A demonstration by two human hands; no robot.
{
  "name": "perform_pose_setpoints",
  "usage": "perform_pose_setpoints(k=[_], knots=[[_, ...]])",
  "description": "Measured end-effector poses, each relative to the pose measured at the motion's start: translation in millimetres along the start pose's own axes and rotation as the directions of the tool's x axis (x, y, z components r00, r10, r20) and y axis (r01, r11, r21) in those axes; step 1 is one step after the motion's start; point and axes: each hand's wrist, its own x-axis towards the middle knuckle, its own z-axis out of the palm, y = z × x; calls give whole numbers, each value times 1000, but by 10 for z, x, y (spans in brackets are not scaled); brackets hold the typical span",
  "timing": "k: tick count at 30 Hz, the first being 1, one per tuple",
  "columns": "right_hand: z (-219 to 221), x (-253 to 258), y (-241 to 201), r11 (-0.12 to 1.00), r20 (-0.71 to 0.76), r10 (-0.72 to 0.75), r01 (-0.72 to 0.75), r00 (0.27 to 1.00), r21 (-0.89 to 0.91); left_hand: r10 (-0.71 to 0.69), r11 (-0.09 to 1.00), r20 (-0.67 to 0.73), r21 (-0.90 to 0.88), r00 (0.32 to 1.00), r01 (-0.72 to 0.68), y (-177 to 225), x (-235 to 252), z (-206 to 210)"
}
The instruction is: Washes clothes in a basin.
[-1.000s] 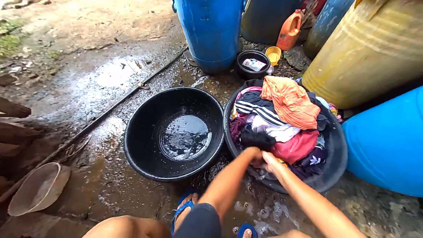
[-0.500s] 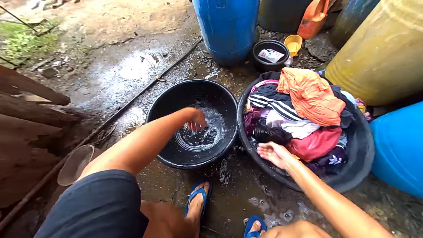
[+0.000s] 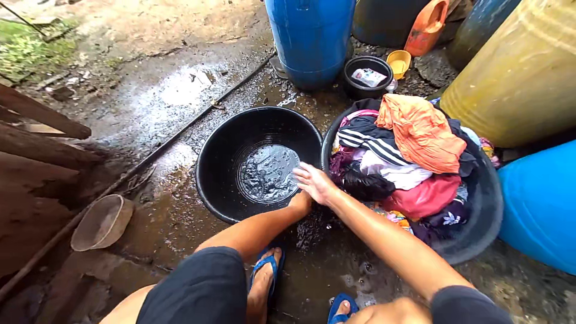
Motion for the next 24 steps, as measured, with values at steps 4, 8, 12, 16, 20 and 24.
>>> perform_pose_setpoints(k=[4, 8, 12, 16, 20, 24], knots=[[-118, 169, -43, 935, 22, -175, 173, 984, -309, -36, 988, 90, 152, 995, 22, -195, -315, -566], [-851, 162, -275, 873, -101, -371, 310, 923, -376, 46, 972, -2, 230, 999, -44, -531, -587, -1460], [-1262, -62, -491, 894, -333, -422, 327, 843, -306, 305, 947, -231, 173, 924, -270, -1080, -765, -2375], [-1645, -355, -551, 798, -337, -586, 451, 737, -399, 92, 950, -499, -214, 862, -226, -1445, -1150, -2683], [-2354, -731, -637, 552, -347, -809, 412, 474, -725, -183, 844, -715, -466, 675, -265, -1954, -1453, -2684], [-3101, -1051, -750, 553, -539, -833, 138, 127, -822, -355, 837, -764, -516, 539, -180, -1900, -1817, -2832]])
